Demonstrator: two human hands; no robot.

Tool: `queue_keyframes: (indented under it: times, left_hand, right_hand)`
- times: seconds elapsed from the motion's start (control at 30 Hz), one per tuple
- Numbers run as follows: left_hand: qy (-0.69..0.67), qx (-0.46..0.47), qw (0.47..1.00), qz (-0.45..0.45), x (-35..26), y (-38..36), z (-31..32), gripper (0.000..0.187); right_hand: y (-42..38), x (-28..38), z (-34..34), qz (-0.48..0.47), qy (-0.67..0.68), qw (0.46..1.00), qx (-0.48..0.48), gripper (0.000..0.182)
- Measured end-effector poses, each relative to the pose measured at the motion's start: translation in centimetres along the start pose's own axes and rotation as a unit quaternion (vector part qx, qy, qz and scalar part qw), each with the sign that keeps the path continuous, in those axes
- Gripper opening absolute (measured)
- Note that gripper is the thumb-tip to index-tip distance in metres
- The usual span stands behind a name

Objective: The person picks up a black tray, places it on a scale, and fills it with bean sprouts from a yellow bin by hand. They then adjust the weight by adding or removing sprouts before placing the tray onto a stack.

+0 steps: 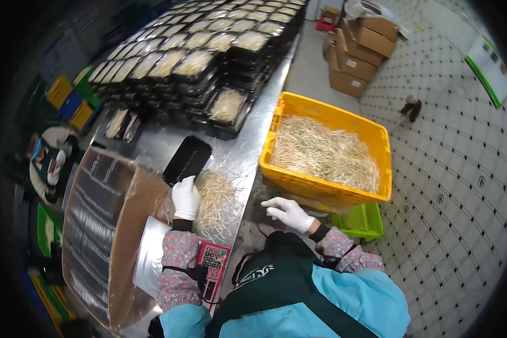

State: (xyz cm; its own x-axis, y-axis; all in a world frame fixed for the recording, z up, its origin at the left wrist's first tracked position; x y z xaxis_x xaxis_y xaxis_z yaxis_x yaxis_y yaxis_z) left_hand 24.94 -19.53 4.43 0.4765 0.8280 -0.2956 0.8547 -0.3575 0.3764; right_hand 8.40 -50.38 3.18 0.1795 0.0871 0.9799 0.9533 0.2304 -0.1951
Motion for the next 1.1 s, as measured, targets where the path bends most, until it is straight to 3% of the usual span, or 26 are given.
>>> queue_keyframes:
  times: [0.07, 0.1, 0.13, 0.2, 0.27, 0.33, 0.37, 0.4, 0.47, 0.5, 0.53, 0.6, 0.63, 0.73, 0.87, 1.07, 1.1]
  left_hand:
    - [0.046, 0.069, 0.996, -0.023, 3.9, 0.7, 3.7, 0.02]
    - [0.088, 0.175, 0.979, -0.051, 4.8, 1.2, 4.0, 0.024]
    - [0.111, 0.178, 0.977, -0.05, 4.0, 1.4, 3.7, 0.039]
    - [0.171, 0.052, 0.984, 0.02, 0.5, 1.9, 2.4, 0.056]
    - [0.075, 0.046, 0.995, 0.047, -4.3, 4.6, 1.3, 0.064]
    - [-0.155, 0.125, 0.978, 0.063, -10.8, 7.7, 1.0, 0.059]
    - [-0.207, 0.105, 0.97, 0.067, -14.2, 8.1, 2.6, 0.055]
    - [-0.276, 0.143, 0.947, 0.081, -17.9, 7.1, 4.4, 0.055]
    - [-0.254, 0.232, 0.927, 0.15, -24.4, 8.8, 7.7, 0.062]
    - [-0.242, 0.258, 0.918, 0.179, -27.1, 9.1, 10.0, 0.063]
    - [-0.226, 0.3, 0.898, 0.23, -29.6, 9.9, 11.9, 0.065]
    - [-0.205, 0.368, 0.864, 0.275, -33.3, 11.1, 15.4, 0.071]
    - [-0.162, 0.384, 0.863, 0.287, -34.4, 10.9, 17.2, 0.073]
    - [-0.131, 0.436, 0.847, 0.276, -36.4, 12.5, 19.4, 0.077]
    - [-0.12, 0.5, 0.827, 0.226, -36.7, 13.8, 21.5, 0.084]
    - [-0.094, 0.558, 0.78, 0.268, -40.9, 16.1, 27.6, 0.094]
    - [-0.082, 0.552, 0.783, 0.274, -40.9, 16.0, 29.0, 0.102]
  right_hand:
    - [-4.1, -0.8, -4.7, 0.016, -0.01, 0.994, -0.105, 0.028]
    - [-6.1, -1.3, -7.5, 0.021, -0.003, 0.987, -0.16, 0.029]
    - [-8.4, -1.9, -10.2, 0.027, 0.004, 0.976, -0.215, 0.029]
    - [-12.1, -5.8, -15.4, -0.044, -0.13, 0.919, -0.37, 0.031]
    - [-15.2, -3.0, -20.5, 0.034, -0.166, 0.88, -0.445, 0.039]
    - [-15.7, -2.5, -26.1, 0.042, -0.32, 0.841, -0.435, 0.052]
    - [-15.2, -3.1, -29.2, 0.068, -0.374, 0.846, -0.373, 0.075]
    - [-14.0, -6.0, -30.7, 0.041, -0.365, 0.846, -0.387, 0.075]
    - [-10.6, -6.8, -35.2, 0.195, -0.491, 0.822, -0.215, 0.096]
    - [-8.6, -7.9, -37.4, 0.251, -0.476, 0.833, -0.126, 0.113]
    - [-6.9, -7.8, -38.5, 0.279, -0.475, 0.831, -0.08, 0.117]
    - [-3.5, -10.0, -41.0, 0.31, -0.435, 0.845, 0.009, 0.12]
    - [-2.5, -12.2, -40.8, 0.263, -0.467, 0.844, -0.019, 0.116]
    - [-1.3, -12.4, -40.4, 0.295, -0.425, 0.855, 0.048, 0.109]
    - [-4.4, -13.8, -39.3, 0.184, -0.431, 0.883, -0.013, 0.102]
    - [-3.5, -13.4, -41.4, 0.173, -0.414, 0.894, 0.015, 0.102]
    - [-2.6, -14.1, -41.4, 0.185, -0.417, 0.89, 0.016, 0.101]
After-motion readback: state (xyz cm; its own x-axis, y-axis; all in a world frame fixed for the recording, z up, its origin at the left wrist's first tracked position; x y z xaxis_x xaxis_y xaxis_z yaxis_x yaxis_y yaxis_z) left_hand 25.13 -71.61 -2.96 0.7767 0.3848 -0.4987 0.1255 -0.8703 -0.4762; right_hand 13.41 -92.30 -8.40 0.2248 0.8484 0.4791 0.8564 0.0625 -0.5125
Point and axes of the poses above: each hand's wrist, its own y-axis towards the middle knuckle, its own z-axis out of the palm, x = y × z, the point moved 1 cm from there along y, towards the middle knuckle, and after that the axes turned 6 degrees about x, right-handed, at the moved point
